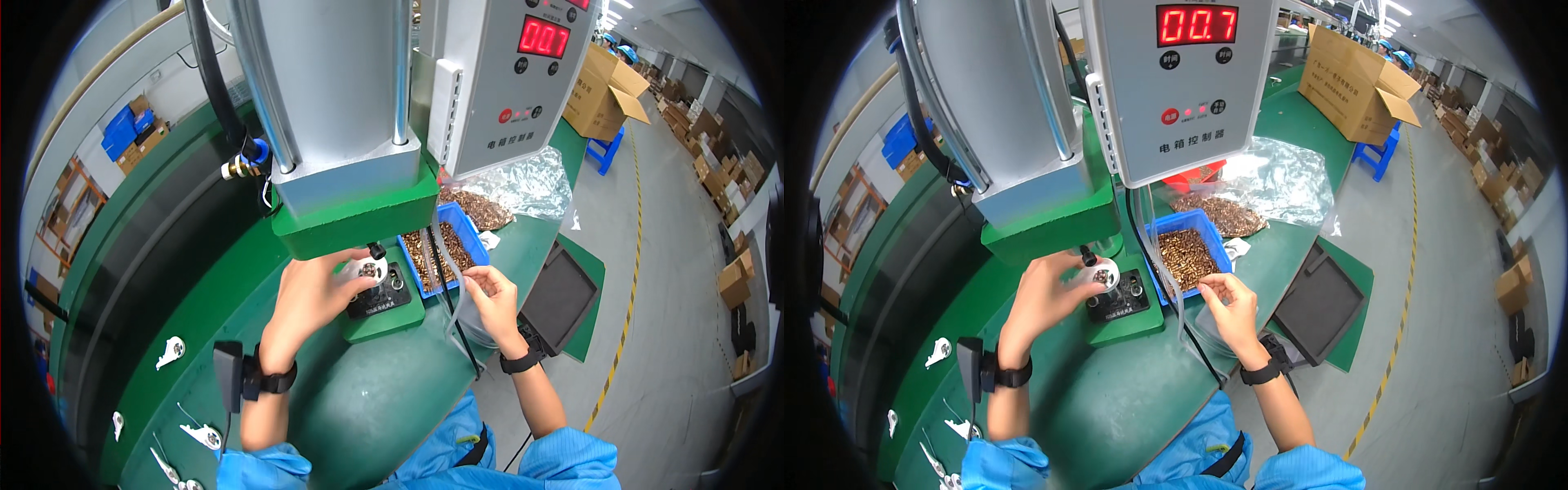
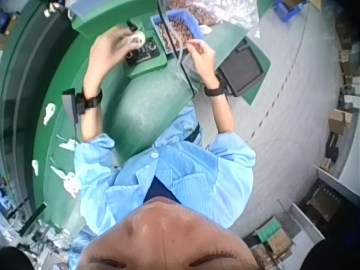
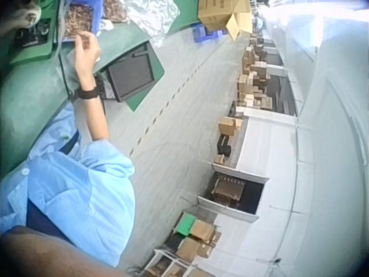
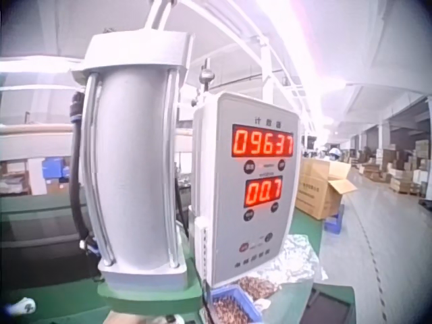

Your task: Assembling small metal pins and components into white plastic housings using a press machine.

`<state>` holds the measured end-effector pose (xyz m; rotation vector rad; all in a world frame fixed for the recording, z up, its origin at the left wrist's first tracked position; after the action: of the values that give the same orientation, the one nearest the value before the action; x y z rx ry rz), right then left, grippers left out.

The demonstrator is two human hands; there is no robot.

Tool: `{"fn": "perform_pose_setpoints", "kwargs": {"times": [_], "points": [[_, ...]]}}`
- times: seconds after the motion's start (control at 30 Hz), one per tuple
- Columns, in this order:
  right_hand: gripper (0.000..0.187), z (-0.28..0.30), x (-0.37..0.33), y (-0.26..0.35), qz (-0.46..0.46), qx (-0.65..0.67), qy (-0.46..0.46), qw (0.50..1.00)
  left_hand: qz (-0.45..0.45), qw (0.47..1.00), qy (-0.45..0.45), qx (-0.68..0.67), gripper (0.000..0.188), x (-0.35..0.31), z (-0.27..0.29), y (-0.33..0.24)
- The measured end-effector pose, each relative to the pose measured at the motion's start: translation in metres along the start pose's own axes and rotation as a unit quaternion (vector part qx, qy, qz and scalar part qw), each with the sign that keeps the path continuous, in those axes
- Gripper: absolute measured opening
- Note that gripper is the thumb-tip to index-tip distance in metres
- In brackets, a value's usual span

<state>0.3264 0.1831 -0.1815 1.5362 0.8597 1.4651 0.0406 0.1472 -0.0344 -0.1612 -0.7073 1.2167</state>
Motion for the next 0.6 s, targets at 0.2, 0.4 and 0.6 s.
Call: {"fn": "perform_pose_setpoints", "kwargs": {"times": [0.2,0.4,0.6], "points": [[0.008,-0.002,0.004,-0.003,0.015,-0.063,0.026,0.998,0.071,0.994,-0.058,-0.067,0.029,-0.031,-0.01,0.046],[0.007,0.003,-0.003,-0.011,0.059,-0.136,0.034,0.988,0.234,0.944,-0.067,-0.223,0.031,-0.047,-0.044,0.061],[0.01,0.003,-0.001,-0.009,0.074,-0.082,0.032,0.993,0.264,0.898,-0.064,-0.345,0.032,-0.052,-0.052,0.065]]}}
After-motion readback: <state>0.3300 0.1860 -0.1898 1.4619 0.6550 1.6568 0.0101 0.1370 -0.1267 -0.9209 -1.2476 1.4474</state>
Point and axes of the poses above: each hand's wrist, its own x-axis towards the middle knuckle, its own z-axis out of the back of the hand, y = z × x, the point moved 5 cm from there along x, towards the middle knuckle, and after that the axes turned 4 degrees about z, right-handed, at the moved point
